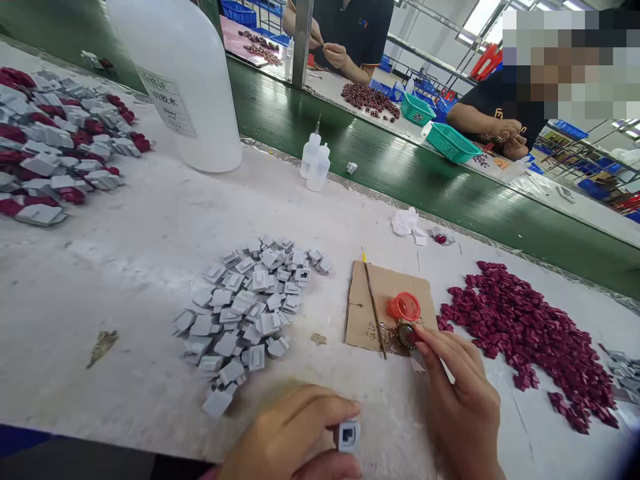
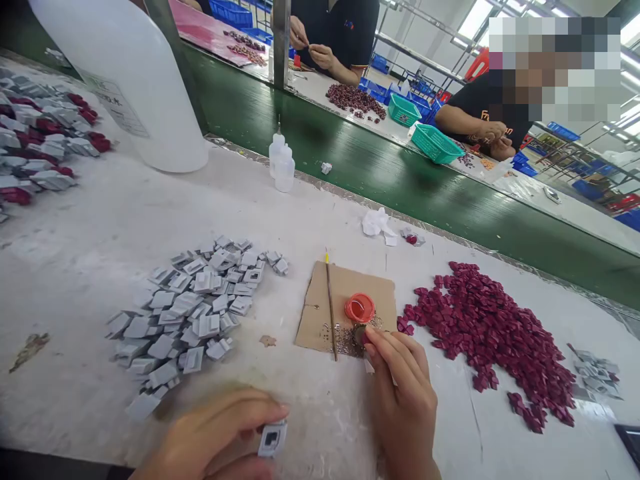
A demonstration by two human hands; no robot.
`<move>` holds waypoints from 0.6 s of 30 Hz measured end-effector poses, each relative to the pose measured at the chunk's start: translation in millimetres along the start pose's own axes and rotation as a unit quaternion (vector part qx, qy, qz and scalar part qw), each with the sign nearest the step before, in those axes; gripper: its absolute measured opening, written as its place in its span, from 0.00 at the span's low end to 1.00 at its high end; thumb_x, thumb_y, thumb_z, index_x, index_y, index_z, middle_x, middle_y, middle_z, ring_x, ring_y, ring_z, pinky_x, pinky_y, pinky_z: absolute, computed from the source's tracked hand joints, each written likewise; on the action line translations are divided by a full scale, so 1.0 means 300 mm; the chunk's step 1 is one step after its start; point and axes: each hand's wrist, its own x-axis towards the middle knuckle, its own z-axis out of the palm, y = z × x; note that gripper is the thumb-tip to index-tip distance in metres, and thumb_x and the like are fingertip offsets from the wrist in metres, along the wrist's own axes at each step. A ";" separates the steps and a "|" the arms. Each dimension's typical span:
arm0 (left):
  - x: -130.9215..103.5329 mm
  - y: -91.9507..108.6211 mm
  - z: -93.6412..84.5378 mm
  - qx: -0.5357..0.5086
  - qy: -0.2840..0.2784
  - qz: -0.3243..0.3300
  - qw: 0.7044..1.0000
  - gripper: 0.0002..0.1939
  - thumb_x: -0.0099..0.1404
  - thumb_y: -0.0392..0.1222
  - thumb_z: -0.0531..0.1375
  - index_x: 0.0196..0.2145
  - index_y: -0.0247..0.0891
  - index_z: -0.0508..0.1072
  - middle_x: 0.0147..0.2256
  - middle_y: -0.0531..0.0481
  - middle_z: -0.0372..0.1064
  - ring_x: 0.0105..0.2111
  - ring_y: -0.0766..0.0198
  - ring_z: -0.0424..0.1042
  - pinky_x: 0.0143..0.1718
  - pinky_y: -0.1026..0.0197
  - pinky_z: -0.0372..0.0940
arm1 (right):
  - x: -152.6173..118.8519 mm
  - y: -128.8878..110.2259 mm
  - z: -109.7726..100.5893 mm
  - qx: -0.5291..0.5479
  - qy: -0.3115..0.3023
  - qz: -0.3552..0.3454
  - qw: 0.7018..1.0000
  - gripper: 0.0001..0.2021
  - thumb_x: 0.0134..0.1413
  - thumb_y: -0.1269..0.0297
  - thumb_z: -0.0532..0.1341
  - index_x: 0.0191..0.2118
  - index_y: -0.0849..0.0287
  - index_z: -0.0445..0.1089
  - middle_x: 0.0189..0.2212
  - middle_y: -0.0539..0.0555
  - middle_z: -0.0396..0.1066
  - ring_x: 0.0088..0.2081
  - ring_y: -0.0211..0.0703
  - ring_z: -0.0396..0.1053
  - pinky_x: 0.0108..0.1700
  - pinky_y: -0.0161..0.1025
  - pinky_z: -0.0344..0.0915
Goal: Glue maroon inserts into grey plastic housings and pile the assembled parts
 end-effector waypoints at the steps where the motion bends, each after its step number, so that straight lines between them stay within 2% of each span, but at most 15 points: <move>1: 0.000 -0.002 0.002 0.014 0.001 0.004 1.000 0.21 0.58 0.33 0.69 0.47 0.47 0.69 0.39 0.58 0.75 0.29 0.71 0.72 0.42 0.73 0.68 | 0.000 0.001 0.002 -0.003 -0.002 -0.003 1.000 0.10 0.60 0.74 0.59 0.47 0.61 0.71 0.39 0.52 0.73 0.43 0.37 0.66 0.50 0.35 0.63; 5: -0.003 -0.011 0.016 0.019 0.000 0.000 1.000 0.23 0.56 0.31 0.69 0.47 0.45 0.68 0.40 0.57 0.74 0.35 0.70 0.74 0.42 0.76 0.67 | 0.002 0.002 0.005 -0.011 -0.007 -0.009 1.000 0.10 0.60 0.74 0.60 0.47 0.62 0.71 0.38 0.53 0.73 0.43 0.38 0.66 0.50 0.35 0.63; 8: -0.002 -0.014 0.019 0.019 -0.004 -0.007 1.000 0.24 0.57 0.27 0.67 0.47 0.45 0.68 0.41 0.57 0.74 0.38 0.69 0.75 0.45 0.76 0.66 | 0.005 0.000 0.003 -0.016 -0.008 -0.009 1.000 0.10 0.60 0.74 0.60 0.46 0.62 0.71 0.38 0.54 0.73 0.43 0.38 0.66 0.50 0.35 0.64; 13: 0.002 -0.010 0.018 -0.006 -0.012 -0.014 1.000 0.26 0.58 0.21 0.62 0.50 0.44 0.67 0.48 0.54 0.72 0.47 0.70 0.73 0.47 0.78 0.65 | 0.007 -0.005 0.000 -0.024 -0.006 -0.006 1.000 0.09 0.60 0.74 0.60 0.45 0.64 0.72 0.38 0.55 0.73 0.43 0.38 0.66 0.50 0.35 0.63; 15: 0.003 -0.006 0.018 -0.001 -0.008 -0.012 1.000 0.25 0.57 0.21 0.62 0.49 0.43 0.67 0.46 0.54 0.73 0.45 0.70 0.74 0.47 0.78 0.65 | 0.008 -0.009 0.000 -0.025 -0.003 -0.006 1.000 0.09 0.59 0.74 0.60 0.45 0.64 0.72 0.38 0.55 0.73 0.42 0.38 0.67 0.50 0.36 0.64; 18: 0.005 0.001 0.020 0.012 -0.001 -0.020 1.000 0.24 0.56 0.23 0.65 0.46 0.43 0.68 0.40 0.55 0.74 0.38 0.69 0.74 0.42 0.76 0.68 | 0.009 -0.010 -0.002 -0.028 0.007 -0.012 0.999 0.09 0.59 0.75 0.61 0.45 0.63 0.72 0.37 0.54 0.74 0.41 0.38 0.67 0.49 0.37 0.64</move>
